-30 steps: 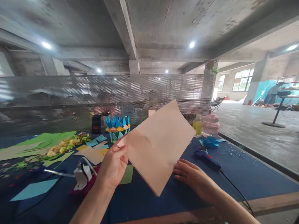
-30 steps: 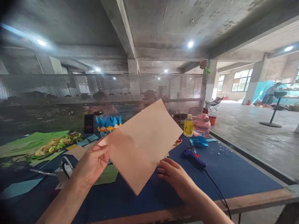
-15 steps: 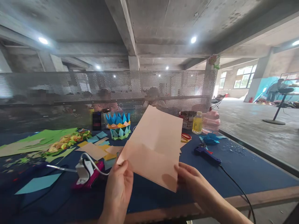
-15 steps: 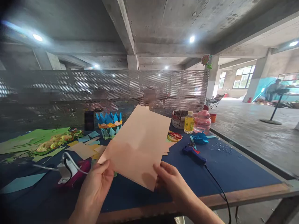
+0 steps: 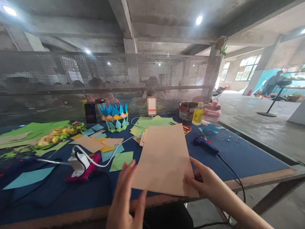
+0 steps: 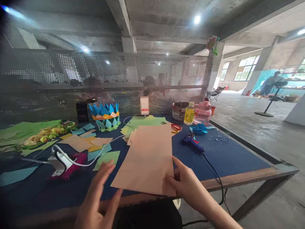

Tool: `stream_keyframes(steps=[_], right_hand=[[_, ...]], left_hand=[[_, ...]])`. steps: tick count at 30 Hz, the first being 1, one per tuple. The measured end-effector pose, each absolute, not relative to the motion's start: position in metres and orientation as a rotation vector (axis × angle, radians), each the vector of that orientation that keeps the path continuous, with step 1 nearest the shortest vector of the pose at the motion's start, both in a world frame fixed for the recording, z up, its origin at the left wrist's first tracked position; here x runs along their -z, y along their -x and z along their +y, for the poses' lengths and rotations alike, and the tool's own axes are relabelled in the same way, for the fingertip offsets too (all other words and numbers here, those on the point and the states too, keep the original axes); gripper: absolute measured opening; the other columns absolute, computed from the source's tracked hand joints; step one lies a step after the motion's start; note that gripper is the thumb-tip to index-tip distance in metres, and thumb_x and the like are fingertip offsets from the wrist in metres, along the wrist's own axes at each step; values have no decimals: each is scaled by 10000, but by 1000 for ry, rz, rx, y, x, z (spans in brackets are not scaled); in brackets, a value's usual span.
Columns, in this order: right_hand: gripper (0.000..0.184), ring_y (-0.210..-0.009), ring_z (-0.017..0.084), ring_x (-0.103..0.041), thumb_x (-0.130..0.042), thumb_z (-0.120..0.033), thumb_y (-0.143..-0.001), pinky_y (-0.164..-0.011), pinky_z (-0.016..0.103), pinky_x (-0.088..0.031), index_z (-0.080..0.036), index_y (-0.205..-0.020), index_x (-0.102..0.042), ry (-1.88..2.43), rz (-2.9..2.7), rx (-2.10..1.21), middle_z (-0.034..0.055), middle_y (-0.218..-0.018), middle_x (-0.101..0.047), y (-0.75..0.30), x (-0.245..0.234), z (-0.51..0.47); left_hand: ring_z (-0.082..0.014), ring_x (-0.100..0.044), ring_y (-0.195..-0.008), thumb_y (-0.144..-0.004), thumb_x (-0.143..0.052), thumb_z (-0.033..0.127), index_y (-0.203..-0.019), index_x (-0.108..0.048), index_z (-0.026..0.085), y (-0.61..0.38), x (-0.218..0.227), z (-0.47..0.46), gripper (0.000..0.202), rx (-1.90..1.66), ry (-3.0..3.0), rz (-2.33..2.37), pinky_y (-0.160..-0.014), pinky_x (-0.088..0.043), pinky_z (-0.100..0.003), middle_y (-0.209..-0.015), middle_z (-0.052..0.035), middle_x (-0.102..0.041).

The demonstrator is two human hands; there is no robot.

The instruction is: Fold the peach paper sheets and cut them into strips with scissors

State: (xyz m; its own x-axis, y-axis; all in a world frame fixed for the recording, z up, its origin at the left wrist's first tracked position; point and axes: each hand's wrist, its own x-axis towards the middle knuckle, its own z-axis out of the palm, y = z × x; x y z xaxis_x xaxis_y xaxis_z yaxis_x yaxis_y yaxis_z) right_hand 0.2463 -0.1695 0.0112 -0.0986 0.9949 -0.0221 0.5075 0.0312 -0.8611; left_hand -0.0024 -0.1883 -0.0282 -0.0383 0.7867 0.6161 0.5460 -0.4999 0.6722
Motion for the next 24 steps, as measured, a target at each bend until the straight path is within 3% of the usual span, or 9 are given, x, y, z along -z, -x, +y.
stream_keyframes(steps=[3, 7, 11, 15, 17, 20, 24], right_hand=[[732, -505, 123, -491, -545, -318, -778, -434, 201, -329, -131, -1426, -260, 1567, -1640, -1014, -63, -574, -510, -243, -13, -173], [785, -527, 123, -501, -519, -253, -770, -477, 211, -377, -136, -1464, -170, 1578, -1660, -1045, -59, -601, -543, -243, -11, -179], [775, -542, 127, -505, -499, -228, -783, -504, 224, -380, -155, -1472, -153, 1628, -1740, -953, -57, -608, -565, -246, -4, -185], [718, -531, 150, -530, -466, -326, -852, -516, 258, -427, -160, -1470, -140, 1711, -1810, -731, -44, -601, -571, -248, -3, -197], [669, -582, 168, -576, -453, -409, -878, -554, 282, -469, -202, -1455, -184, 1746, -1824, -492, -6, -689, -605, -250, -4, -207], [573, -811, 229, -632, -506, -475, -853, -673, 338, -516, -292, -1375, -355, 1739, -1819, -24, 75, -980, -629, -254, -2, -223], [546, -1001, 281, -594, -636, -444, -778, -816, 387, -505, -319, -1285, -478, 1541, -1988, 262, 80, -1127, -604, -253, 14, -238]], left_hand=[[-293, -287, -1367, -851, -499, 147, -1444, -236, 289, 3, 31, -182, 664, -1191, -2665, 1275, -1062, -333, -499, -1455, -78, -397], [-332, -281, -1360, -817, -574, 243, -1461, -212, 218, 2, 29, -172, 739, -823, -2979, 1153, -1050, -323, -533, -1463, -114, -366], [-308, -339, -1338, -815, -594, 365, -1458, -222, 249, 0, 36, -166, 752, -714, -3035, 1057, -1080, -283, -504, -1446, -85, -401], [-247, -354, -1335, -899, -477, 336, -1438, -266, 303, -4, 51, -166, 580, -757, -3039, 1161, -1112, -223, -445, -1442, -15, -416], [-231, -331, -1348, -925, -424, 312, -1432, -284, 305, -6, 55, -168, 526, -783, -3043, 1210, -1118, -206, -421, -1438, -2, -426], [-226, -308, -1359, -939, -374, 287, -1436, -283, 285, -7, 55, -170, 506, -834, -3069, 1203, -1116, -211, -410, -1428, -12, -442], [-224, -308, -1359, -907, -348, 150, -1442, -272, 271, -4, 49, -169, 554, -814, -3110, 1194, -1108, -227, -410, -1439, -9, -426]])
